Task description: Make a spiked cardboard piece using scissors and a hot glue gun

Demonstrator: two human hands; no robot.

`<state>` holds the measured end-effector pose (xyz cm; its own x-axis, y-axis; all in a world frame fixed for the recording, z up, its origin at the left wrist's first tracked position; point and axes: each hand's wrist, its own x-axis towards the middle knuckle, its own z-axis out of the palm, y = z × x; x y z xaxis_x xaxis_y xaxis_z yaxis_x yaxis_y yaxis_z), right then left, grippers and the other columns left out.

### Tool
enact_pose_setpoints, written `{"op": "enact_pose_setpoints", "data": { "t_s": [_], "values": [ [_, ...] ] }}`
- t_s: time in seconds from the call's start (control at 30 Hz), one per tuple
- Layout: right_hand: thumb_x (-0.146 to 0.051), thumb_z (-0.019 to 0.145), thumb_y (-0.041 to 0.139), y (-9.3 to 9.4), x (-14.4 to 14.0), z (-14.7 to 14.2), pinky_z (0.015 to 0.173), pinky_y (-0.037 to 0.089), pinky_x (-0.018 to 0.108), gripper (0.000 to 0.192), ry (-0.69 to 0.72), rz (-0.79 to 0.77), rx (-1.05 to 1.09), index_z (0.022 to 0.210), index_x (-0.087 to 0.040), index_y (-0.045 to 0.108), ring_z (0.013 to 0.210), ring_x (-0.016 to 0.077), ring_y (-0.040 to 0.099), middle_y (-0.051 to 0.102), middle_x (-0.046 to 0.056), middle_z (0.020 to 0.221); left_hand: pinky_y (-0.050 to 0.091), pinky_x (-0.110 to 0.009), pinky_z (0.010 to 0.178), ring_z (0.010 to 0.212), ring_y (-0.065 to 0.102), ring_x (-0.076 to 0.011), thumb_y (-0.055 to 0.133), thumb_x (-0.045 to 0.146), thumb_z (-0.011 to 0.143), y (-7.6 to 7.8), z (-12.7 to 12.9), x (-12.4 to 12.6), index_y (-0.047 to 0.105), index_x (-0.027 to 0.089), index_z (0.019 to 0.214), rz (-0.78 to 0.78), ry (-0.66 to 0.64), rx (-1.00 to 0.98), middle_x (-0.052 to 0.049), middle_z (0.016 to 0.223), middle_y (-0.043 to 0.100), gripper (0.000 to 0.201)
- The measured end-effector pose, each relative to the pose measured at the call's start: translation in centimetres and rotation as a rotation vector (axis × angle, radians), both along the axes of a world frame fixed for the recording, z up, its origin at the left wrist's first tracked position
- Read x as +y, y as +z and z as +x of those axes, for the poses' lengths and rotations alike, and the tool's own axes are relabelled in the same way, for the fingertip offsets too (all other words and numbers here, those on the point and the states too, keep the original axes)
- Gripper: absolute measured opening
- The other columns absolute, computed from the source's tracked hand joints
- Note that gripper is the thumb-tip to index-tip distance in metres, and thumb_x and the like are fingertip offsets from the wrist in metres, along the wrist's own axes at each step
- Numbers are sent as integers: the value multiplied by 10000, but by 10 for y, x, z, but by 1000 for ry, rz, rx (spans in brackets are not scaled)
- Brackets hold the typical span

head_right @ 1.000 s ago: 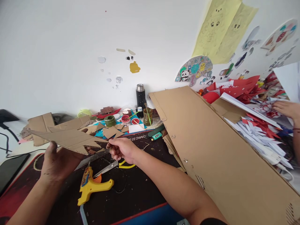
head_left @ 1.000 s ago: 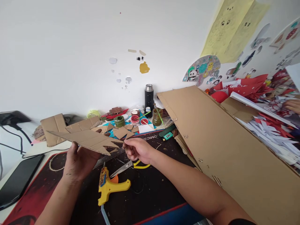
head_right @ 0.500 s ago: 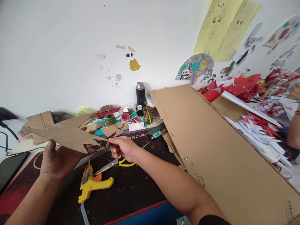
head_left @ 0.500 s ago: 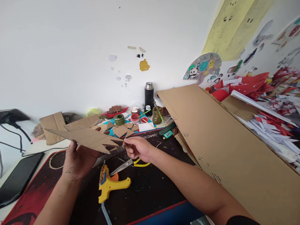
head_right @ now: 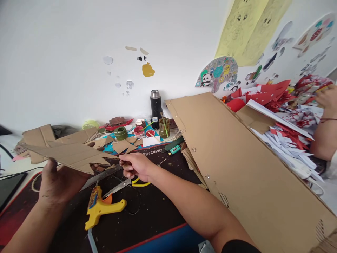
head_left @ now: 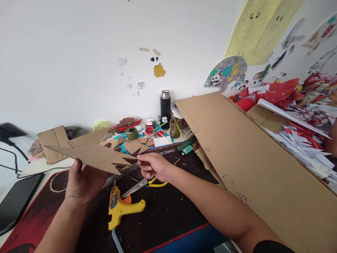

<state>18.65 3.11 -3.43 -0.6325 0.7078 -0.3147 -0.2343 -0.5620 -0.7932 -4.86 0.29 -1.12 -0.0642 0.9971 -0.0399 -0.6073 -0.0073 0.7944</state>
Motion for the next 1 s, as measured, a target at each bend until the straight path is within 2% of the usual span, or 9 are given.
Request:
{"op": "enact_pose_setpoints", "data": {
  "t_s": [0.1, 0.17, 0.27, 0.37, 0.5, 0.63, 0.73, 0.9, 1.0],
  "values": [
    [-355, 1061, 591, -1, 0, 0, 436, 238, 235, 347, 3, -2, 1, 752, -206, 541, 378, 90, 400, 350, -112, 455, 693, -533, 898, 1264, 731, -464, 1033, 624, 526, 1, 0, -1, 787, 349, 1336, -6, -7, 0, -94, 1313, 822, 890],
    [-338, 1063, 582, -2, 0, 0, 434, 238, 234, 342, 2, 3, 9, 750, -205, 542, 378, 91, 408, 350, -110, 458, 708, -523, 830, 1241, 744, -466, 1036, 604, 540, 1, 0, -1, 798, 363, 1310, 1, -12, -22, -95, 1313, 822, 841],
    [-353, 1058, 600, -2, 0, 0, 431, 236, 232, 358, 2, 8, 4, 737, -209, 530, 379, 90, 401, 344, -110, 460, 708, -441, 702, 1159, 785, -439, 1048, 577, 524, 1, -1, -1, 793, 337, 1331, 13, 6, -54, -99, 1295, 830, 879],
    [-370, 1057, 609, -2, 0, 1, 430, 237, 229, 404, 2, 18, -9, 702, -216, 494, 379, 89, 390, 321, -109, 452, 699, -393, 700, 1106, 804, -403, 1063, 558, 502, 3, 0, 0, 777, 305, 1367, 20, 34, -74, -103, 1290, 834, 945],
    [-335, 1072, 575, -1, 0, 1, 427, 236, 227, 412, -6, 30, -9, 688, -213, 491, 373, 89, 397, 317, -106, 449, 693, -378, 703, 1065, 811, -377, 1065, 576, 493, 6, 1, 1, 784, 299, 1345, 32, 76, -72, -94, 1271, 840, 939],
    [-370, 1070, 620, 0, 0, 0, 417, 251, 221, 367, -25, 26, -52, 754, -190, 566, 383, 83, 436, 457, -82, 493, 693, -381, 780, 1132, 788, -385, 1056, 587, 510, 8, 2, 2, 792, 256, 1313, 45, 101, -68, -106, 1250, 843, 908],
    [-391, 1067, 643, -1, 1, -1, 411, 274, 221, 300, -53, 68, -71, 858, -176, 638, 393, 89, 475, 553, -58, 540, 694, -390, 778, 1186, 763, -386, 1050, 607, 507, 9, 3, 2, 793, 271, 1292, 71, 110, -43, -96, 1218, 851, 891],
    [-444, 1087, 634, -5, 2, -1, 399, 279, 212, 270, -98, 185, -122, 998, -190, 658, 391, 92, 518, 592, -66, 554, 693, -377, 755, 1210, 751, -372, 1038, 630, 515, 10, 5, 1, 807, 300, 1259, 63, 121, -14, -77, 1238, 847, 846],
    [-515, 1093, 622, -4, 0, -2, 403, 291, 210, 327, -95, 244, -141, 1024, -196, 646, 395, 88, 521, 595, -72, 565, 692, -386, 718, 1152, 767, -394, 1040, 649, 481, 10, 7, -1, 813, 246, 1258, 36, 107, 9, -114, 1205, 849, 904]
  ]
}}
